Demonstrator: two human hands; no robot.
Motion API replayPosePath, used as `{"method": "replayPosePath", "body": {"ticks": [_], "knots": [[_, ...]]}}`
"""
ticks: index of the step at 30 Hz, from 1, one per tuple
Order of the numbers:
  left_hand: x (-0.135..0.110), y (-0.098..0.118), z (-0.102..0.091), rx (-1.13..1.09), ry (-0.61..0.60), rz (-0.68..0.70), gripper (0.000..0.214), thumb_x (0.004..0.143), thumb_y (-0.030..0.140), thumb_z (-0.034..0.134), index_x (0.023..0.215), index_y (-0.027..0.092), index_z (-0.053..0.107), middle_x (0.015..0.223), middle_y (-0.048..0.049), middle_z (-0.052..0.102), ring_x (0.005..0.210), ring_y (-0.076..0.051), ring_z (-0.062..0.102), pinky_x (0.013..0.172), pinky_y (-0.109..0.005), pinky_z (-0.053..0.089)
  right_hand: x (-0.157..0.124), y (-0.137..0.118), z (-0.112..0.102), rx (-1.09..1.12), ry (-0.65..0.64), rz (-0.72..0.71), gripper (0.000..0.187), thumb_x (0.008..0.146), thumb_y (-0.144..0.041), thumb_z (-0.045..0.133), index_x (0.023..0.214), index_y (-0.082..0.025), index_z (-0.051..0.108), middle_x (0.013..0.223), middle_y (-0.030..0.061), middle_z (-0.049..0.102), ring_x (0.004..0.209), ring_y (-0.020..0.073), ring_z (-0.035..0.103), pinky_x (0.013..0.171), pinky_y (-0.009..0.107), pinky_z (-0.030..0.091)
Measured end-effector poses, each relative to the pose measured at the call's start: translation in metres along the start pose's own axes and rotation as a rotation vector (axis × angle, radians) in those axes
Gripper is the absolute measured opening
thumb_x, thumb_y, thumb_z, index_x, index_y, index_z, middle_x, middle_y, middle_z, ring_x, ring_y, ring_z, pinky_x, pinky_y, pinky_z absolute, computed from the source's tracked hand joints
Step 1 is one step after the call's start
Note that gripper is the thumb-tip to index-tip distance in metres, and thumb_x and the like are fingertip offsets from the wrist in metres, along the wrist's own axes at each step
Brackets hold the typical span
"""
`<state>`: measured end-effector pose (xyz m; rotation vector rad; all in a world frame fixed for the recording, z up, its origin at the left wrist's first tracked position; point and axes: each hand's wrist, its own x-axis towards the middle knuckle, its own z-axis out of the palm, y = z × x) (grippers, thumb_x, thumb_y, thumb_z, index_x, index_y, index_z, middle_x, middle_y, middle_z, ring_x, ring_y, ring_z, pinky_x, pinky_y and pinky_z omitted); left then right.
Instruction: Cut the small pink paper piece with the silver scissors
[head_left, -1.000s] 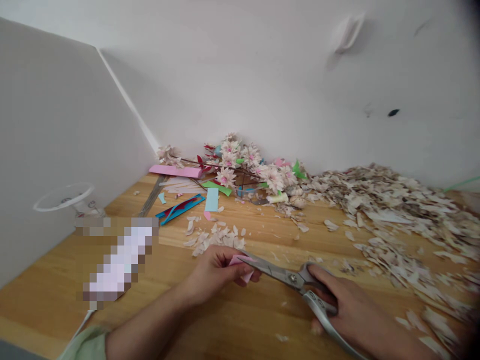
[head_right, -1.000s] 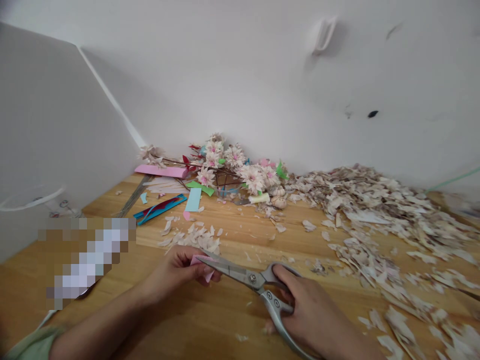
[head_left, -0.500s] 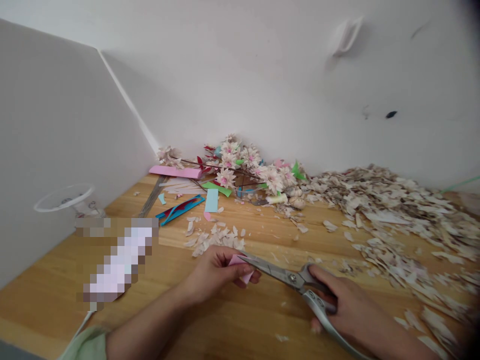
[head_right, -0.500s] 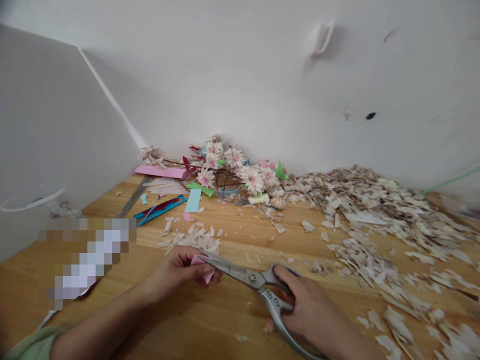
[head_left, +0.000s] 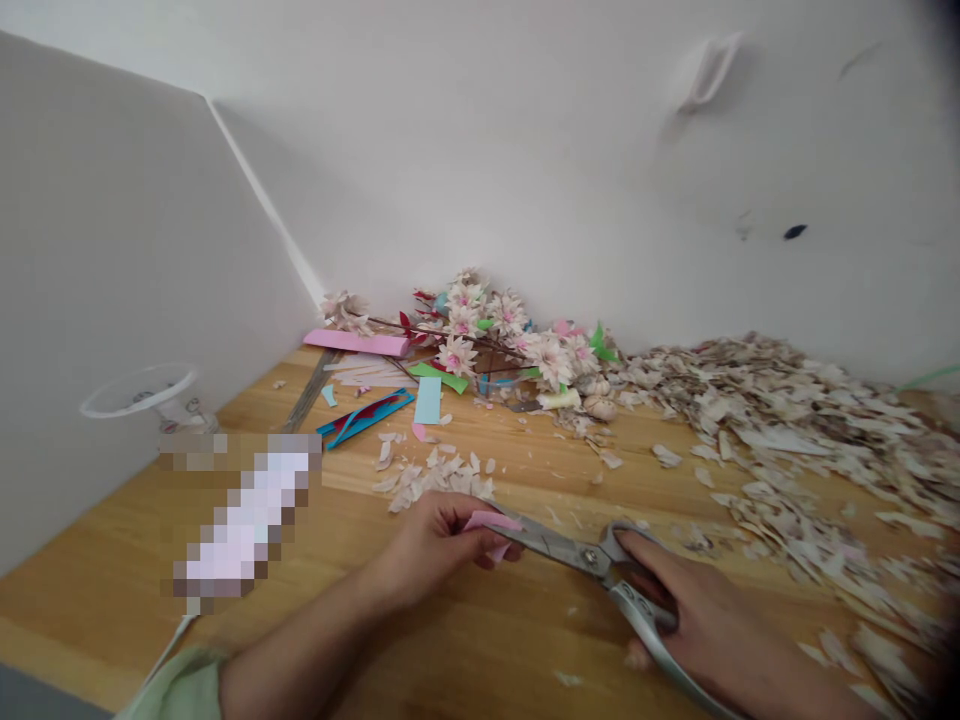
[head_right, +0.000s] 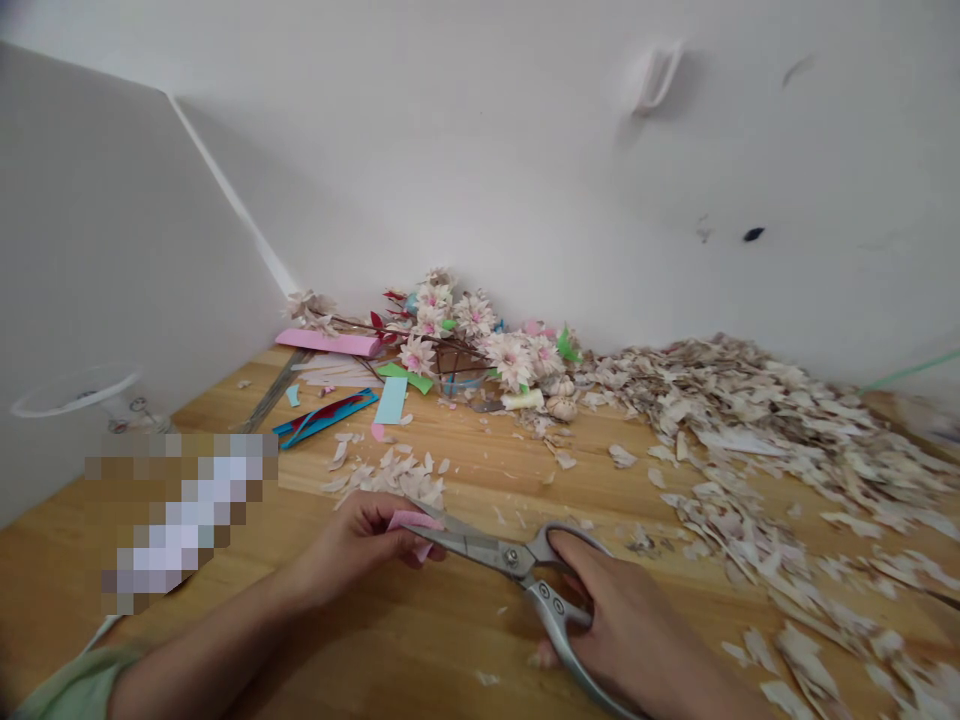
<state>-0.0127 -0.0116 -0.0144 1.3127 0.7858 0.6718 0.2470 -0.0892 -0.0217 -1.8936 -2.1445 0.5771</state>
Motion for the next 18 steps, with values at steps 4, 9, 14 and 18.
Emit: {"method": "replayPosePath", "body": {"ticks": [4, 9, 14, 18], "knots": [[-0.0003, 0.0023, 0.0010, 0.008, 0.014, 0.004, 0.019, 0.066, 0.031, 0.069, 0.078, 0.017, 0.073, 0.070, -0.0041, 0.072, 0.059, -0.011, 0.059, 0.061, -0.024, 0.047, 0.0002, -0.0004, 0.0000, 0.005, 0.009, -0.017, 0.036, 0.059, -0.029, 0.071, 0.092, -0.026, 0.058, 0.090, 0.0031, 0.069, 0.080, 0.0260, 0.065, 0.060, 0.029, 0.047], [-0.0005, 0.0041, 0.0015, 0.015, 0.015, 0.009, 0.017, 0.066, 0.030, 0.069, 0.078, 0.018, 0.074, 0.070, -0.0038, 0.072, 0.058, -0.010, 0.058, 0.060, -0.024, 0.047, 0.0008, -0.0001, 0.0007, -0.003, -0.001, 0.003, 0.035, 0.058, -0.028, 0.071, 0.090, -0.026, 0.058, 0.089, 0.0027, 0.070, 0.078, 0.0255, 0.064, 0.060, 0.028, 0.046], [-0.0002, 0.0038, 0.0015, 0.000, 0.012, 0.002, 0.015, 0.067, 0.026, 0.068, 0.077, 0.018, 0.074, 0.069, -0.0032, 0.072, 0.059, -0.010, 0.058, 0.060, -0.023, 0.047, 0.0002, -0.0019, -0.0004, -0.003, -0.018, 0.009, 0.030, 0.059, -0.027, 0.068, 0.087, -0.025, 0.059, 0.085, 0.0027, 0.070, 0.075, 0.0246, 0.064, 0.059, 0.029, 0.045], [0.0000, 0.0037, 0.0014, -0.011, 0.022, -0.003, 0.013, 0.066, 0.023, 0.067, 0.077, 0.019, 0.073, 0.068, -0.0023, 0.072, 0.057, -0.009, 0.057, 0.059, -0.022, 0.047, 0.0006, -0.0048, -0.0023, 0.010, -0.015, -0.001, 0.032, 0.060, -0.025, 0.067, 0.090, -0.026, 0.059, 0.085, 0.0019, 0.070, 0.076, 0.0243, 0.063, 0.060, 0.028, 0.045]]}}
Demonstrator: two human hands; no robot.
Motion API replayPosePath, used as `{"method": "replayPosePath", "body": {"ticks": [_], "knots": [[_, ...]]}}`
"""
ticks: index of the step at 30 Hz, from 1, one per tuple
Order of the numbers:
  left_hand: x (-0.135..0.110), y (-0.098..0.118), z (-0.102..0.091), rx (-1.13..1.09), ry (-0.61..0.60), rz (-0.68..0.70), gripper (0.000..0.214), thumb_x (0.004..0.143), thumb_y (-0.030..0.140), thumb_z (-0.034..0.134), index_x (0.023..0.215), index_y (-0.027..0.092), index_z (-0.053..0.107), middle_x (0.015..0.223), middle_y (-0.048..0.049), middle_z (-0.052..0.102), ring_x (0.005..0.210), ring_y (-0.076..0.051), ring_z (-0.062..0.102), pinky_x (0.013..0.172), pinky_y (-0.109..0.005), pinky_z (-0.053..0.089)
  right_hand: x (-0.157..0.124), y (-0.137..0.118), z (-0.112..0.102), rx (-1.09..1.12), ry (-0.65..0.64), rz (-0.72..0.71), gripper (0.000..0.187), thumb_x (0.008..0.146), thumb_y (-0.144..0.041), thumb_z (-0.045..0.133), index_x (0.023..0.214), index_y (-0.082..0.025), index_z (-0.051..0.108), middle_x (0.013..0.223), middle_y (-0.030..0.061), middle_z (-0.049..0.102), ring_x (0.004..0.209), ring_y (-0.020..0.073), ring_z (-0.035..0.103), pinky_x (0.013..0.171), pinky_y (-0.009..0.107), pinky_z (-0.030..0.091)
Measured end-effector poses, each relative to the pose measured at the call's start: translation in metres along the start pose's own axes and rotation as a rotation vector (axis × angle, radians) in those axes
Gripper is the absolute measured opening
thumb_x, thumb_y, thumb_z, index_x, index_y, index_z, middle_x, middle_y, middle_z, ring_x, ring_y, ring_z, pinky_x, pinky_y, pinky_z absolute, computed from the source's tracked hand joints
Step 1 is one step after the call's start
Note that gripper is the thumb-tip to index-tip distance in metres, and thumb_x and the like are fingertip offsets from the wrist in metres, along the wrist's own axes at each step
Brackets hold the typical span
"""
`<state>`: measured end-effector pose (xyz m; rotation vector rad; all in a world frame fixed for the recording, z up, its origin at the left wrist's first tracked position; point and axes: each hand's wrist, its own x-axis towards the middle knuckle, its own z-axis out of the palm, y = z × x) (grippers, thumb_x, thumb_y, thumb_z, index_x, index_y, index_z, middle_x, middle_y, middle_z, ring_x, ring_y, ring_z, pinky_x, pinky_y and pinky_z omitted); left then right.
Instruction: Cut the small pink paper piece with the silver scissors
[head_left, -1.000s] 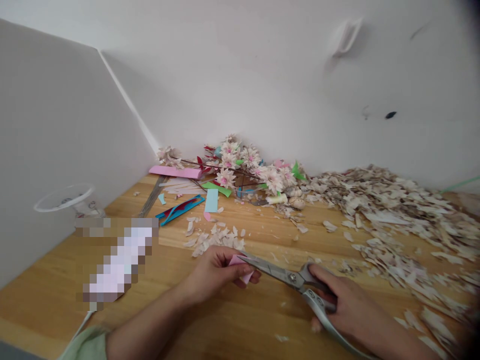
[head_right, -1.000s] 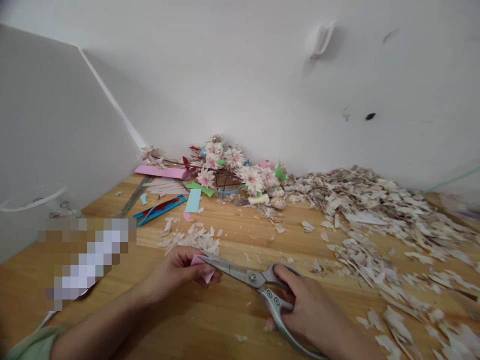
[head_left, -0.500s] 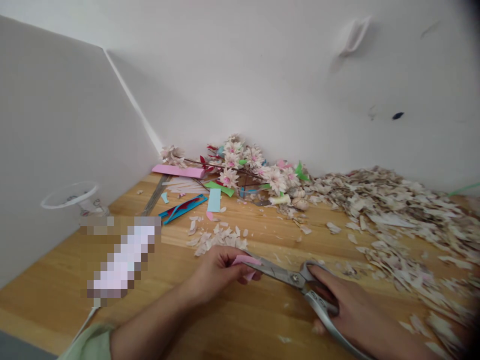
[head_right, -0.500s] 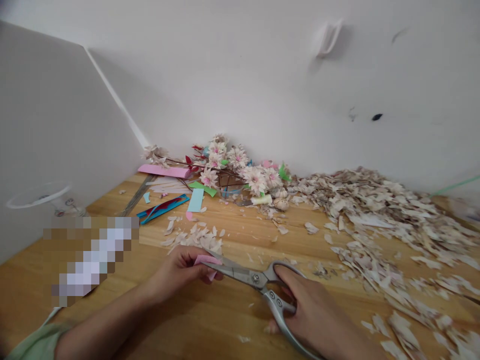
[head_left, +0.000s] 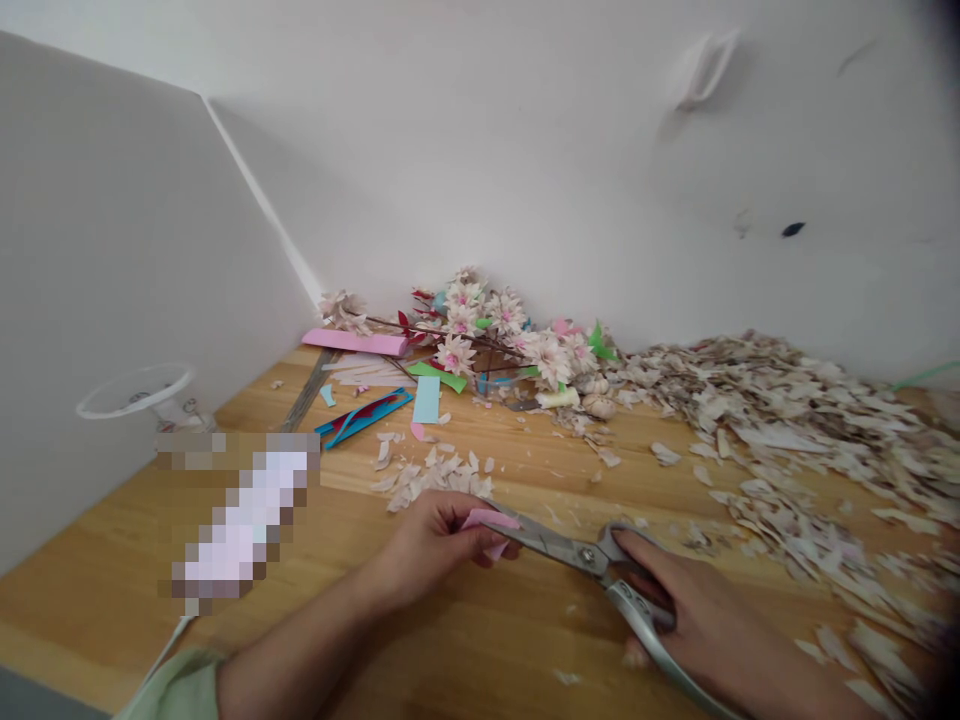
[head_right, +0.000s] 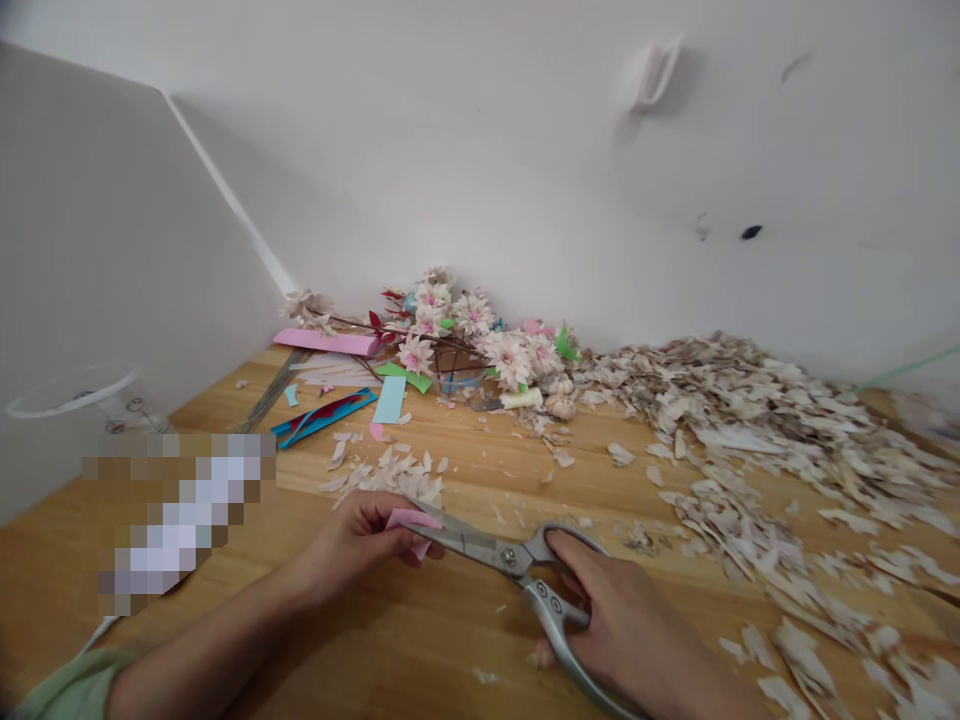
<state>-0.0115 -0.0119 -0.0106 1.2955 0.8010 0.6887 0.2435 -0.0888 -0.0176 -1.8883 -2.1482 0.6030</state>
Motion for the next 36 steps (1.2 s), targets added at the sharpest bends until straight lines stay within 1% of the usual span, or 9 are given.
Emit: {"method": "replayPosePath", "body": {"ticks": [6, 12, 16, 19, 22, 25, 30, 36], "knots": [[0.0001, 0.0006, -0.0001, -0.002, 0.007, -0.013, 0.013, 0.065, 0.022, 0.067, 0.076, 0.018, 0.073, 0.068, -0.0026, 0.072, 0.057, -0.010, 0.058, 0.058, -0.022, 0.047, -0.0010, -0.0041, -0.0013, -0.019, -0.012, 0.022, 0.033, 0.059, -0.021, 0.065, 0.090, -0.025, 0.056, 0.088, 0.0031, 0.069, 0.078, 0.0247, 0.063, 0.062, 0.029, 0.044], [0.0006, 0.0006, -0.0003, -0.002, -0.007, -0.005, 0.012, 0.067, 0.023, 0.067, 0.075, 0.017, 0.073, 0.068, -0.0024, 0.072, 0.058, -0.009, 0.059, 0.058, -0.020, 0.046, -0.0005, -0.0018, 0.0004, -0.012, -0.022, 0.042, 0.033, 0.058, -0.025, 0.068, 0.089, -0.024, 0.057, 0.085, 0.0024, 0.069, 0.075, 0.0234, 0.062, 0.059, 0.027, 0.042], [0.0001, 0.0000, -0.0014, 0.012, -0.031, 0.003, 0.011, 0.069, 0.025, 0.066, 0.075, 0.018, 0.073, 0.069, -0.0017, 0.071, 0.060, -0.009, 0.059, 0.059, -0.020, 0.047, 0.0015, 0.0000, 0.0016, -0.013, -0.045, 0.061, 0.032, 0.059, -0.027, 0.069, 0.088, -0.024, 0.056, 0.089, 0.0028, 0.069, 0.078, 0.0240, 0.061, 0.061, 0.028, 0.041], [0.0003, -0.0001, -0.0018, 0.015, -0.041, 0.010, 0.011, 0.071, 0.026, 0.066, 0.072, 0.018, 0.073, 0.069, -0.0014, 0.071, 0.061, -0.009, 0.059, 0.059, -0.019, 0.047, 0.0030, -0.0009, 0.0008, -0.012, -0.058, 0.076, 0.036, 0.058, -0.033, 0.072, 0.088, -0.023, 0.055, 0.089, 0.0037, 0.068, 0.078, 0.0248, 0.061, 0.061, 0.029, 0.040], [0.0008, 0.0006, -0.0016, 0.005, -0.041, 0.002, 0.013, 0.070, 0.029, 0.067, 0.073, 0.017, 0.073, 0.070, -0.0018, 0.071, 0.061, -0.009, 0.059, 0.059, -0.019, 0.047, 0.0037, -0.0019, -0.0003, -0.005, -0.080, 0.099, 0.042, 0.056, -0.036, 0.075, 0.090, -0.022, 0.054, 0.088, 0.0039, 0.068, 0.077, 0.0245, 0.059, 0.062, 0.029, 0.040], [0.0007, 0.0014, -0.0016, -0.004, -0.039, -0.005, 0.016, 0.070, 0.031, 0.068, 0.074, 0.017, 0.073, 0.071, -0.0024, 0.071, 0.062, -0.009, 0.060, 0.060, -0.019, 0.047, 0.0033, -0.0013, -0.0007, -0.006, -0.088, 0.115, 0.044, 0.056, -0.037, 0.076, 0.090, -0.022, 0.052, 0.086, 0.0030, 0.067, 0.075, 0.0234, 0.058, 0.063, 0.029, 0.039], [0.0002, 0.0006, -0.0018, -0.011, -0.040, -0.010, 0.020, 0.067, 0.035, 0.071, 0.072, 0.016, 0.073, 0.069, -0.0026, 0.070, 0.060, -0.009, 0.059, 0.058, -0.019, 0.046, 0.0029, -0.0001, -0.0010, -0.007, -0.095, 0.130, 0.045, 0.057, -0.041, 0.075, 0.090, -0.022, 0.051, 0.075, -0.0003, 0.062, 0.066, 0.0198, 0.053, 0.058, 0.027, 0.037], [0.0013, 0.0001, -0.0017, -0.029, -0.043, -0.013, 0.024, 0.066, 0.038, 0.071, 0.073, 0.016, 0.073, 0.067, -0.0027, 0.069, 0.060, -0.009, 0.058, 0.059, -0.020, 0.046, 0.0025, -0.0024, -0.0033, 0.006, -0.082, 0.152, 0.041, 0.055, -0.033, 0.074, 0.089, -0.024, 0.052, 0.071, -0.0025, 0.061, 0.064, 0.0178, 0.052, 0.056, 0.025, 0.035]]}}
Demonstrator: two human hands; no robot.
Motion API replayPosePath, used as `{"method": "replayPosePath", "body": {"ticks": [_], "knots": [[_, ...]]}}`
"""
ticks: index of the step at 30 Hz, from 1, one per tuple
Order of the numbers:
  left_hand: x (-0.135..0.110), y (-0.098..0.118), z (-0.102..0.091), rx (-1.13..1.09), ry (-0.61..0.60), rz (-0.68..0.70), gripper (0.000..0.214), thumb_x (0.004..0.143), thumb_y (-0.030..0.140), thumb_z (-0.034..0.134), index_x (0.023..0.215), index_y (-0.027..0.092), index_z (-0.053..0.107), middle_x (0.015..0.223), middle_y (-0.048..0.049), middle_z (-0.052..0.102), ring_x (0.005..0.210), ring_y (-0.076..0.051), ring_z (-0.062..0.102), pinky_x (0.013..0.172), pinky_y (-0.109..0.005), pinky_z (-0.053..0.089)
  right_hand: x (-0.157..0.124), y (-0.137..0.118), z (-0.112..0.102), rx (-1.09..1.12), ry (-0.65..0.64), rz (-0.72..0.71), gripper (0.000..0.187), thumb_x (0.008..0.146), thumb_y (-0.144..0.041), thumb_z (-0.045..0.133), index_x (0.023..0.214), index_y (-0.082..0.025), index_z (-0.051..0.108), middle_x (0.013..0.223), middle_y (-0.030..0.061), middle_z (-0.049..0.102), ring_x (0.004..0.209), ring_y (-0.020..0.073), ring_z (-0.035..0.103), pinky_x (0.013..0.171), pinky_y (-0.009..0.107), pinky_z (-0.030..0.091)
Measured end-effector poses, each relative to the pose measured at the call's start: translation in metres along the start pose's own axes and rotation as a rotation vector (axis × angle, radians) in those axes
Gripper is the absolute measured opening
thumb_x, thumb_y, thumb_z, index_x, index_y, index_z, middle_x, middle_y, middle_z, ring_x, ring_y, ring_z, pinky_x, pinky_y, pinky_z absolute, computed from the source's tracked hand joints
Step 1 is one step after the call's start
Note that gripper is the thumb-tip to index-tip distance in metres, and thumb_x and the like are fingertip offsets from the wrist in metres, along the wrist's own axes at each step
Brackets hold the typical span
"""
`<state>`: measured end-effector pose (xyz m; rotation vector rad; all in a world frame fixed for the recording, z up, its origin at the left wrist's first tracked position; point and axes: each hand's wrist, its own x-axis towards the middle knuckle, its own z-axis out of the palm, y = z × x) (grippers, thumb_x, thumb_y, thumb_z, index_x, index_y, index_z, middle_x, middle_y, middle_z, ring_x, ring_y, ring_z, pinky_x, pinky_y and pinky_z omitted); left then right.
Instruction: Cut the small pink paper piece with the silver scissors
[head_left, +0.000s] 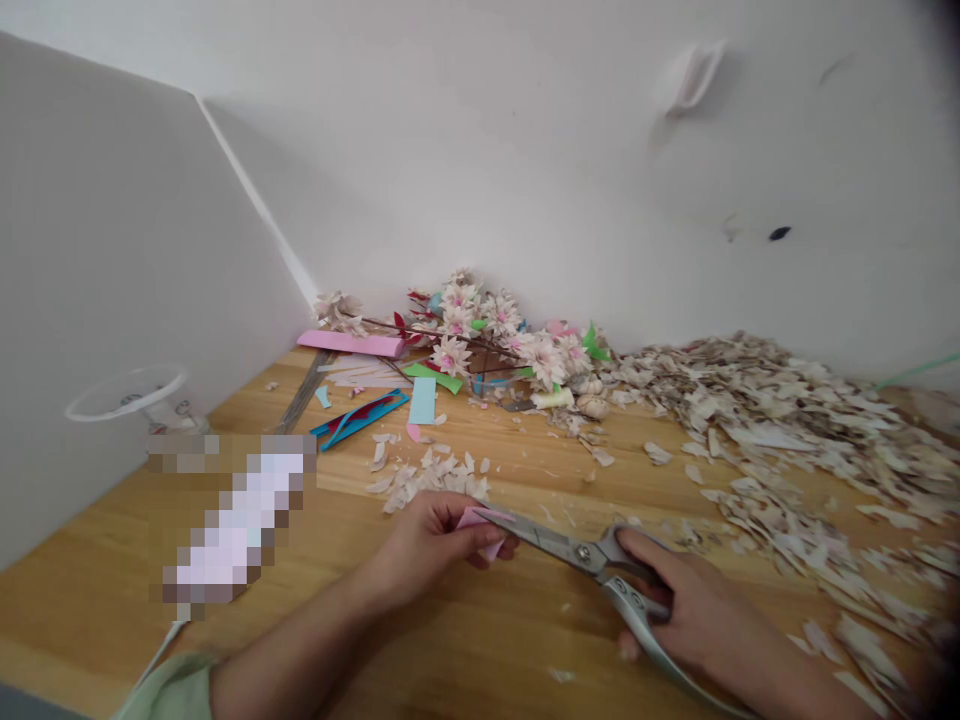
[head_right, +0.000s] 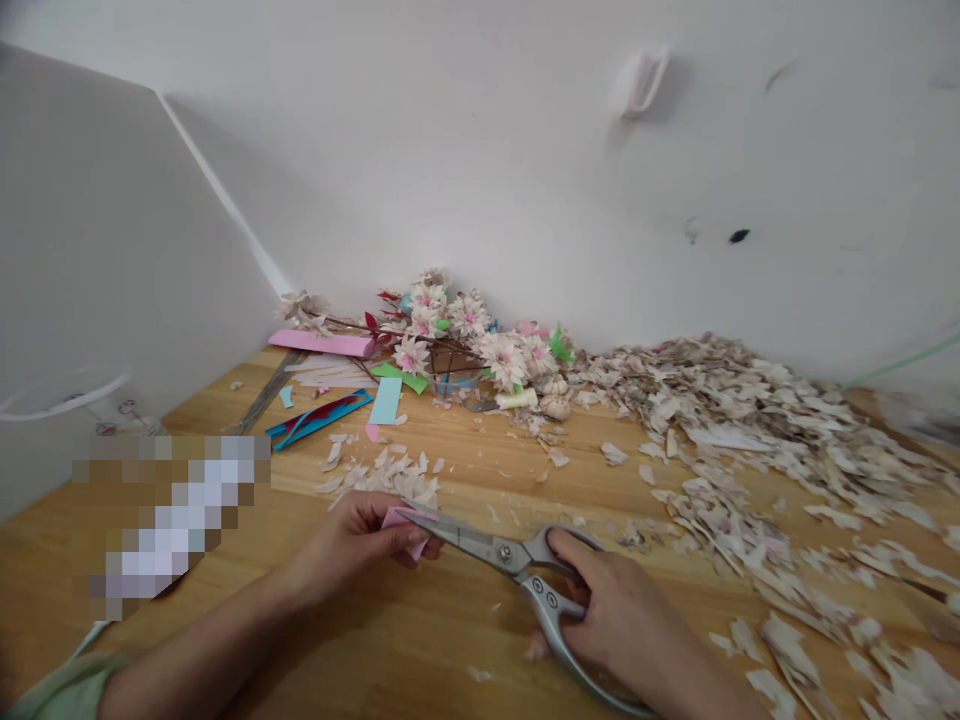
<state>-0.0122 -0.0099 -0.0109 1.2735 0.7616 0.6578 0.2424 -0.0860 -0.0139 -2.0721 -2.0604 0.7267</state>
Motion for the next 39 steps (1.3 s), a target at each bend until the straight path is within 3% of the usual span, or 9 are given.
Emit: {"method": "replayPosePath", "body": {"ticks": [10, 19, 28, 39], "knots": [[-0.0007, 0.0004, 0.0010, 0.017, -0.009, 0.004, 0.020, 0.068, 0.035, 0.069, 0.072, 0.016, 0.072, 0.067, -0.0021, 0.069, 0.059, -0.009, 0.058, 0.059, -0.019, 0.045, 0.0012, -0.0002, 0.0003, 0.001, -0.009, -0.034, 0.040, 0.056, -0.037, 0.075, 0.085, -0.023, 0.050, 0.068, -0.0032, 0.059, 0.062, 0.0172, 0.051, 0.055, 0.025, 0.035], [0.0009, -0.0002, 0.0031, -0.030, 0.066, -0.033, 0.012, 0.062, 0.022, 0.067, 0.073, 0.018, 0.072, 0.066, -0.0013, 0.072, 0.062, -0.012, 0.063, 0.060, -0.022, 0.048, -0.0018, 0.0038, 0.0027, -0.016, 0.043, -0.079, 0.038, 0.056, -0.024, 0.070, 0.090, -0.025, 0.054, 0.089, 0.0014, 0.067, 0.079, 0.0221, 0.060, 0.064, 0.027, 0.040], [-0.0001, 0.0003, 0.0024, 0.018, 0.044, -0.023, 0.014, 0.065, 0.026, 0.067, 0.074, 0.017, 0.072, 0.069, -0.0028, 0.072, 0.063, -0.013, 0.062, 0.063, -0.025, 0.049, -0.0006, 0.0045, 0.0056, 0.011, 0.032, -0.081, 0.037, 0.057, -0.033, 0.073, 0.089, -0.026, 0.056, 0.089, 0.0020, 0.069, 0.079, 0.0244, 0.061, 0.061, 0.027, 0.040], [-0.0001, -0.0023, 0.0014, 0.021, 0.000, 0.014, 0.018, 0.069, 0.033, 0.068, 0.074, 0.016, 0.071, 0.069, -0.0024, 0.070, 0.063, -0.011, 0.060, 0.062, -0.022, 0.046, 0.0002, -0.0007, 0.0027, 0.005, 0.032, -0.051, 0.040, 0.056, -0.036, 0.072, 0.089, -0.024, 0.054, 0.076, -0.0005, 0.065, 0.065, 0.0189, 0.056, 0.057, 0.026, 0.037]]}}
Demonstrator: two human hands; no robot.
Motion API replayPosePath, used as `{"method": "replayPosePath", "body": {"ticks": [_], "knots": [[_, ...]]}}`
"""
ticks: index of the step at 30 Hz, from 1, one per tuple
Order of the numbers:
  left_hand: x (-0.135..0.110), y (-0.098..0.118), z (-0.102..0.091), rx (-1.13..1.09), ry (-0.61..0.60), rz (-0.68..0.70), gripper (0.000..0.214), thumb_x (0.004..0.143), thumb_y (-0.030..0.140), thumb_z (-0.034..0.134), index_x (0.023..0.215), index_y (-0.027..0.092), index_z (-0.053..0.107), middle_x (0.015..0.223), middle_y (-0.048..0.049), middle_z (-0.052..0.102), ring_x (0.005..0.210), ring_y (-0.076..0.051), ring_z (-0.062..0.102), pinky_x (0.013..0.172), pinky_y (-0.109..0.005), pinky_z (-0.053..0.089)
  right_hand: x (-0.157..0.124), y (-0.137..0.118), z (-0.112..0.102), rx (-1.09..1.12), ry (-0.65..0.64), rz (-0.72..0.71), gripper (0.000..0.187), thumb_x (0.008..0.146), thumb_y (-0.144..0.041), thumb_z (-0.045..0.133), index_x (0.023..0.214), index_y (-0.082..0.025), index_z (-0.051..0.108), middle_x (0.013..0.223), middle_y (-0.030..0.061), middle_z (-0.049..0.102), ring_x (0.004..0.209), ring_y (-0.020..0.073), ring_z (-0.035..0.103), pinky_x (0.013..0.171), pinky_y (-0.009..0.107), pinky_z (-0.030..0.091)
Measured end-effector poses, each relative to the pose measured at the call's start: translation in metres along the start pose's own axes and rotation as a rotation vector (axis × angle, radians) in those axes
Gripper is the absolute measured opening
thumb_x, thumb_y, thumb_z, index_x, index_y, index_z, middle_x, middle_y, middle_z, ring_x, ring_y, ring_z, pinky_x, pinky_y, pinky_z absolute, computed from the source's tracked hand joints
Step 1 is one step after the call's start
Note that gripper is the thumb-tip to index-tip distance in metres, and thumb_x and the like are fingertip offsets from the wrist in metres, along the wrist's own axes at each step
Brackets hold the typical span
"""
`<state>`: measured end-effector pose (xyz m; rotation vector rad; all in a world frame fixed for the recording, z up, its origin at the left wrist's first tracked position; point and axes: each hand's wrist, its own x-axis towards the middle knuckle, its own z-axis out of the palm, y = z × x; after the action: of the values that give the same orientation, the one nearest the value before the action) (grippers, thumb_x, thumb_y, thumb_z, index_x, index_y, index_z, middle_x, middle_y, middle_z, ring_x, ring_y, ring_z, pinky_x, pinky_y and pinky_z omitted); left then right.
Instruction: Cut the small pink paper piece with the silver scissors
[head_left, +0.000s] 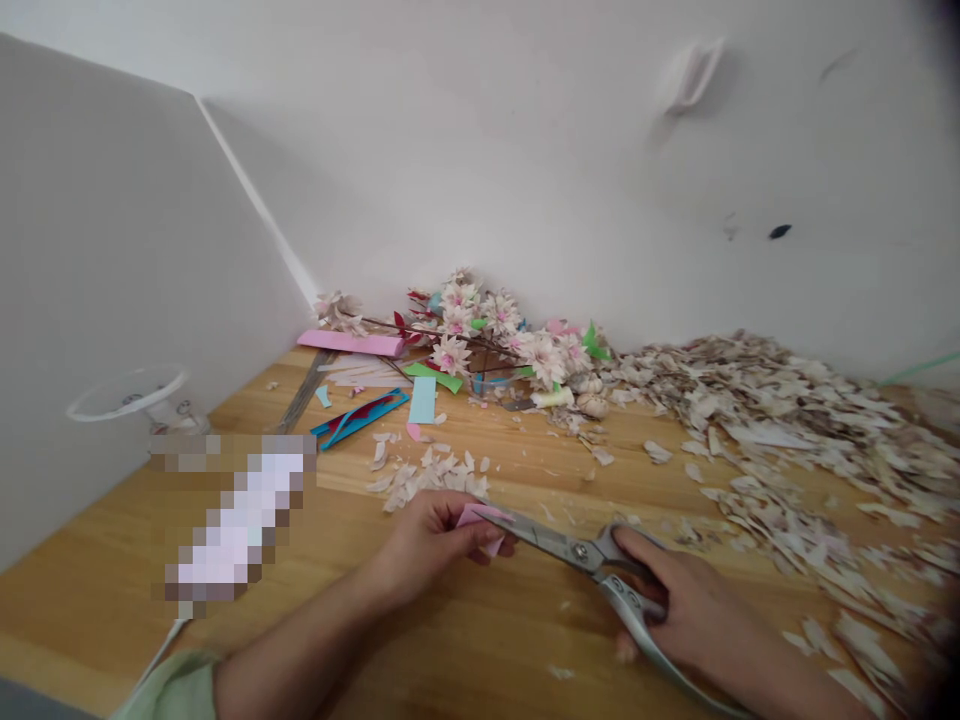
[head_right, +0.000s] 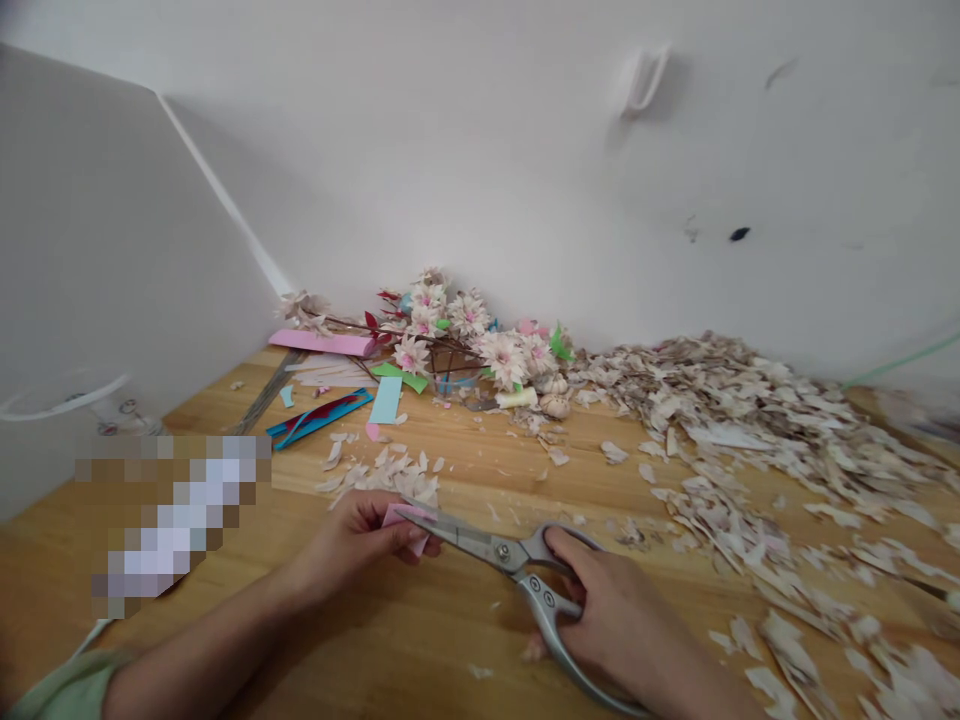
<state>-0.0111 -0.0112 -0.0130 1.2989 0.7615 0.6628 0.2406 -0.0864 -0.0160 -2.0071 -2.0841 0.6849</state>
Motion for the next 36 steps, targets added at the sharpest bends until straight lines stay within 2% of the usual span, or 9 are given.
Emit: {"method": "replayPosePath", "body": {"ticks": [5, 12, 19, 24, 28, 32, 36], "knots": [[-0.0001, 0.0007, -0.0004, 0.007, 0.003, 0.008, 0.021, 0.069, 0.036, 0.068, 0.071, 0.015, 0.070, 0.068, -0.0025, 0.069, 0.062, -0.011, 0.060, 0.061, -0.023, 0.046, 0.0001, -0.0012, -0.0007, -0.012, 0.000, 0.039, 0.042, 0.053, -0.035, 0.073, 0.088, -0.023, 0.054, 0.071, -0.0012, 0.064, 0.063, 0.0185, 0.054, 0.056, 0.025, 0.037], [0.0007, -0.0022, -0.0008, -0.006, 0.023, -0.029, 0.027, 0.065, 0.040, 0.070, 0.076, 0.016, 0.071, 0.072, -0.0041, 0.071, 0.067, -0.014, 0.062, 0.064, -0.025, 0.048, -0.0010, -0.0026, -0.0027, 0.016, 0.020, 0.000, 0.036, 0.055, -0.036, 0.073, 0.083, -0.024, 0.053, 0.066, -0.0034, 0.061, 0.059, 0.0165, 0.051, 0.053, 0.024, 0.036], [0.0005, -0.0026, -0.0007, 0.007, 0.028, -0.036, 0.032, 0.064, 0.044, 0.070, 0.078, 0.015, 0.071, 0.072, -0.0048, 0.071, 0.066, -0.014, 0.062, 0.064, -0.026, 0.048, 0.0005, -0.0035, -0.0035, -0.008, 0.010, 0.027, 0.035, 0.055, -0.032, 0.071, 0.084, -0.024, 0.054, 0.063, -0.0041, 0.060, 0.058, 0.0162, 0.051, 0.052, 0.024, 0.035], [0.0009, -0.0037, -0.0015, 0.005, 0.011, -0.027, 0.031, 0.066, 0.043, 0.070, 0.078, 0.015, 0.071, 0.073, -0.0051, 0.071, 0.067, -0.014, 0.062, 0.064, -0.025, 0.048, 0.0005, -0.0044, -0.0048, -0.010, -0.001, 0.015, 0.032, 0.057, -0.031, 0.071, 0.083, -0.023, 0.054, 0.070, -0.0023, 0.064, 0.062, 0.0175, 0.053, 0.055, 0.025, 0.036], [0.0014, -0.0036, -0.0019, 0.022, -0.005, -0.021, 0.030, 0.067, 0.044, 0.069, 0.079, 0.015, 0.071, 0.075, -0.0044, 0.071, 0.069, -0.014, 0.062, 0.065, -0.024, 0.047, 0.0013, -0.0013, -0.0032, -0.031, 0.001, 0.027, 0.036, 0.056, -0.034, 0.073, 0.083, -0.023, 0.053, 0.065, -0.0025, 0.062, 0.059, 0.0176, 0.052, 0.053, 0.025, 0.035], [0.0010, -0.0001, -0.0014, 0.029, -0.018, -0.027, 0.031, 0.067, 0.044, 0.069, 0.079, 0.015, 0.071, 0.074, -0.0047, 0.071, 0.069, -0.014, 0.062, 0.065, -0.025, 0.047, 0.0021, 0.0024, -0.0013, -0.004, 0.020, -0.008, 0.034, 0.057, -0.035, 0.072, 0.083, -0.023, 0.053, 0.072, -0.0012, 0.064, 0.062, 0.0175, 0.053, 0.056, 0.025, 0.037], [0.0004, 0.0022, -0.0012, 0.026, -0.034, -0.031, 0.030, 0.067, 0.042, 0.069, 0.079, 0.015, 0.071, 0.076, -0.0053, 0.071, 0.070, -0.014, 0.063, 0.065, -0.024, 0.047, 0.0029, 0.0044, -0.0006, -0.045, 0.030, 0.005, 0.036, 0.057, -0.035, 0.071, 0.085, -0.024, 0.052, 0.069, -0.0013, 0.064, 0.062, 0.0189, 0.054, 0.056, 0.026, 0.037]]}}
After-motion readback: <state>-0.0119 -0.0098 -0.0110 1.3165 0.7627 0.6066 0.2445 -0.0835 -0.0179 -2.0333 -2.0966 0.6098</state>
